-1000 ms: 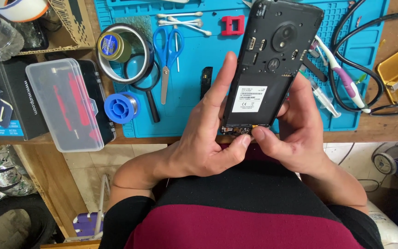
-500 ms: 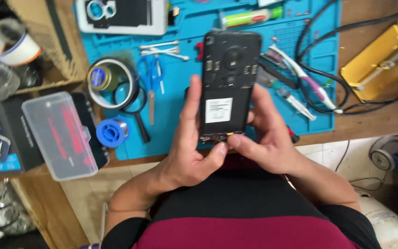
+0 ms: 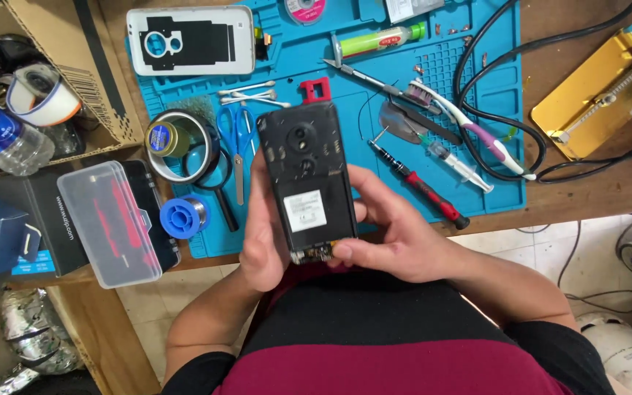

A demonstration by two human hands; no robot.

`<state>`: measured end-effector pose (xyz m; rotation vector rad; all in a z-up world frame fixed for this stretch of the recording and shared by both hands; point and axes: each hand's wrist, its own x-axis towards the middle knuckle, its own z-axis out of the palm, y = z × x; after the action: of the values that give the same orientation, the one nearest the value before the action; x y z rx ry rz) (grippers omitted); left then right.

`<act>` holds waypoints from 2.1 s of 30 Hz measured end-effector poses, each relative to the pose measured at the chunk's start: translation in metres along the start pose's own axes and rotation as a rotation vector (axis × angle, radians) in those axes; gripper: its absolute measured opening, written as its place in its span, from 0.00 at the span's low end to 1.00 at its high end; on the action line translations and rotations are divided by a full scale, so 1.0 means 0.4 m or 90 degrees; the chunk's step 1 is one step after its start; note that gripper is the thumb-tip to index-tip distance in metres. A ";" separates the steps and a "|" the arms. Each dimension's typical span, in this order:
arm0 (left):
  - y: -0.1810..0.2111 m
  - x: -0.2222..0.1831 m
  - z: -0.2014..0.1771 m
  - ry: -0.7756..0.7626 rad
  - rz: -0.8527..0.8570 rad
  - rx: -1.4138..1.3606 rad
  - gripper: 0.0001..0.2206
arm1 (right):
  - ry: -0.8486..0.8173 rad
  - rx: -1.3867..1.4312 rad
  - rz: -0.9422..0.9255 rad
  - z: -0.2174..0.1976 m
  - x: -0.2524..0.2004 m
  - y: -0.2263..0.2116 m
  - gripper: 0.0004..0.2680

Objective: Reassembling internal components of a smartphone, including fitting a small circuit board and using a precision screwdriver.

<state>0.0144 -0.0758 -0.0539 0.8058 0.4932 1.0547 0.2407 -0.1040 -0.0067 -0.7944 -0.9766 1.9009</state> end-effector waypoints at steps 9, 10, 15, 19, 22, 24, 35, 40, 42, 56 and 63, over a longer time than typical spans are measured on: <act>0.042 0.051 0.092 0.030 -0.080 -0.168 0.58 | -0.077 -0.098 0.029 0.007 0.009 0.009 0.38; 0.041 0.054 0.088 0.030 -0.080 -0.168 0.58 | -0.078 -0.098 0.029 0.003 0.013 0.008 0.38; 0.035 0.071 0.072 0.092 -0.055 -0.211 0.55 | -0.008 -0.526 -0.090 -0.029 0.011 0.049 0.27; 0.057 0.096 0.051 0.124 -0.022 -0.196 0.52 | 0.026 -0.628 -0.184 -0.048 -0.002 -0.030 0.16; 0.065 0.100 0.023 0.147 -0.003 -0.197 0.50 | 0.164 -0.766 -0.163 -0.094 -0.041 -0.044 0.10; 0.075 0.106 0.022 0.139 0.003 -0.211 0.49 | 0.269 -1.033 -0.124 -0.125 -0.067 -0.057 0.10; 0.076 0.114 -0.001 0.141 0.009 -0.251 0.51 | 0.300 -1.256 0.006 -0.152 -0.090 -0.033 0.13; 0.077 0.112 -0.008 0.133 0.001 -0.290 0.50 | 0.290 -1.254 -0.001 -0.159 -0.104 -0.035 0.09; 0.079 0.113 -0.006 0.137 0.009 -0.263 0.50 | 0.286 -1.312 -0.019 -0.162 -0.107 -0.029 0.18; 0.065 0.112 0.010 0.111 -0.034 -0.270 0.50 | 0.290 -0.965 -0.158 -0.148 -0.096 -0.041 0.10; 0.017 0.097 0.006 -0.007 -0.154 -0.211 0.49 | 0.298 -0.705 -0.255 -0.123 -0.070 -0.033 0.09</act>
<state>0.0288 -0.0399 -0.0468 0.4461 0.3813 0.8770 0.2982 -0.1079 -0.0155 -1.4275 -1.7037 0.6622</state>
